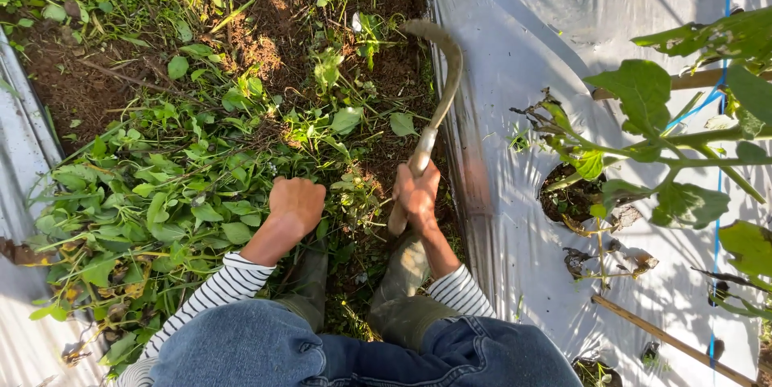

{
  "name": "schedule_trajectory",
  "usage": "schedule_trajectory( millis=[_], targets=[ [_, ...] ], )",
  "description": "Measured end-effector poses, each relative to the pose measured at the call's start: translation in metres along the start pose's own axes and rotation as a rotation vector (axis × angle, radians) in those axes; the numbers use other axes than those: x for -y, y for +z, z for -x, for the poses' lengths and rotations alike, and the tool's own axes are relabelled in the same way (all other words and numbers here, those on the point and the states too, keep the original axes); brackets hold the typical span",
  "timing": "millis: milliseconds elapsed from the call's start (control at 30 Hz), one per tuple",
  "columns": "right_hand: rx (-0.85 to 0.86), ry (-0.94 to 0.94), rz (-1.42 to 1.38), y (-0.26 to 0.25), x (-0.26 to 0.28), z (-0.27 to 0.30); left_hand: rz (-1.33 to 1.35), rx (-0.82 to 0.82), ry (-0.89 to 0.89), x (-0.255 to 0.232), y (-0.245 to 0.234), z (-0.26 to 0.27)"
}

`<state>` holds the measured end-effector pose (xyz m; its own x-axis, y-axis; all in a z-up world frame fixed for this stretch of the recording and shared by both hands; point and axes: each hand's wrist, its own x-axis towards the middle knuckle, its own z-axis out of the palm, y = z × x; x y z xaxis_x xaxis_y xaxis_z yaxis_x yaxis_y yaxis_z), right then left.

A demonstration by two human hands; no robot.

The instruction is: The person uses a sickle to cut weeds growing along the edge of a plastic-covered garden bed. They repeatedly swing the tool to sever the plants and gather the cut vegetation by hand.

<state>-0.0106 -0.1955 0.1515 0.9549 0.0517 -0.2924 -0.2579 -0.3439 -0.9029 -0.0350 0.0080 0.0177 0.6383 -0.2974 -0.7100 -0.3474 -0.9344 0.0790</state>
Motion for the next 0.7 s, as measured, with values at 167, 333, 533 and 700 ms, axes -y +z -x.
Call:
schedule_trajectory(
  millis=[167, 333, 533, 700],
  targets=[
    [-0.081, 0.221, -0.151, -0.006, -0.009, -0.039, 0.008, -0.03, 0.018, -0.002, -0.007, -0.002],
    [-0.033, 0.205, -0.021, -0.001, -0.033, -0.017, 0.031, -0.027, 0.004, 0.0, 0.002, -0.003],
    [-0.203, 0.201, -0.275, -0.008, 0.028, -0.057, -0.009, -0.043, 0.021, -0.007, -0.002, 0.0],
    [-0.04, 0.263, -0.124, 0.011, -0.043, 0.002, 0.035, -0.04, -0.029, 0.007, 0.021, -0.005]
  ],
)
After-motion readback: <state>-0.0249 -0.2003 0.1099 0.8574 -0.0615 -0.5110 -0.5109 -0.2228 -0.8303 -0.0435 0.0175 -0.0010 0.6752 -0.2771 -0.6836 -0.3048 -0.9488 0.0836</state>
